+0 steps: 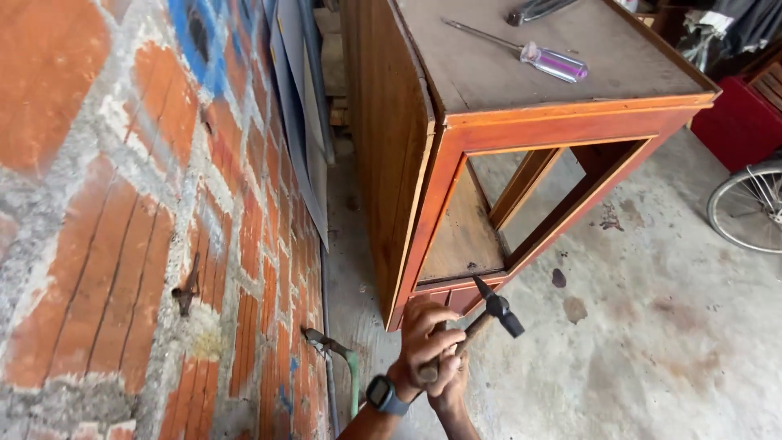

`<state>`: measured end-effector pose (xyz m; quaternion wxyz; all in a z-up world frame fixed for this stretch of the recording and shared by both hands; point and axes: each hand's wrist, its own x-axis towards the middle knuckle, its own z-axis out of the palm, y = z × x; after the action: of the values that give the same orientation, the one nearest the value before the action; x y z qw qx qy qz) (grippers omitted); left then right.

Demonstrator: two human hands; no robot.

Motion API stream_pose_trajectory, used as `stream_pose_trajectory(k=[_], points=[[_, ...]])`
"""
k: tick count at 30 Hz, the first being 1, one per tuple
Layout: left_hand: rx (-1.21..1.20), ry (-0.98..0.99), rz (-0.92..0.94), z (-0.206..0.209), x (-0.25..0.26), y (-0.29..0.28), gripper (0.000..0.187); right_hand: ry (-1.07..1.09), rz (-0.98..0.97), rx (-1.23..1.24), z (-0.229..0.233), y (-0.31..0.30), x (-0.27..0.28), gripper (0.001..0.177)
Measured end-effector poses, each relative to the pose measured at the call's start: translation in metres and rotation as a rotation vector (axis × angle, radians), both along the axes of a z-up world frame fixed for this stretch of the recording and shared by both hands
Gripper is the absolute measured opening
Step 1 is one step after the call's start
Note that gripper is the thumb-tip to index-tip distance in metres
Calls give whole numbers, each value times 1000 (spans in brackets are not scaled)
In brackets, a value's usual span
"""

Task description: The person uses a screwdriver to loosen a screw on a wooden cabinet, then uses a hammer to tap the cabinet frame and pry a joint apart. The person continues to hammer and pry along the cabinet edge to separate the frame.

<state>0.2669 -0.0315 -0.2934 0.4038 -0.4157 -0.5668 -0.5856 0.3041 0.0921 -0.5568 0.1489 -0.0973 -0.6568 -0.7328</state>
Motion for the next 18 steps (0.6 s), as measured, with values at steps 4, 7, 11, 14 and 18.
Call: stream_pose_trajectory(k=[4, 7, 11, 14, 18], points=[[-232, -171, 75, -17, 36, -18, 42, -326, -363, 1594, 128, -30, 27, 29], [-344, -265, 76, -56, 50, -30, 52, -473, -517, 2287, 172, -36, 33, 37], [-473, -497, -97, -86, 69, -52, 86, -515, -614, 2508, 192, -34, 36, 34], [-227, -660, -12, -100, 52, -48, 80, -536, -650, 2733, 195, -30, 48, 34], [-198, -824, -1, 0, -37, -42, 86, -412, -701, 2724, 175, -30, 52, 28]])
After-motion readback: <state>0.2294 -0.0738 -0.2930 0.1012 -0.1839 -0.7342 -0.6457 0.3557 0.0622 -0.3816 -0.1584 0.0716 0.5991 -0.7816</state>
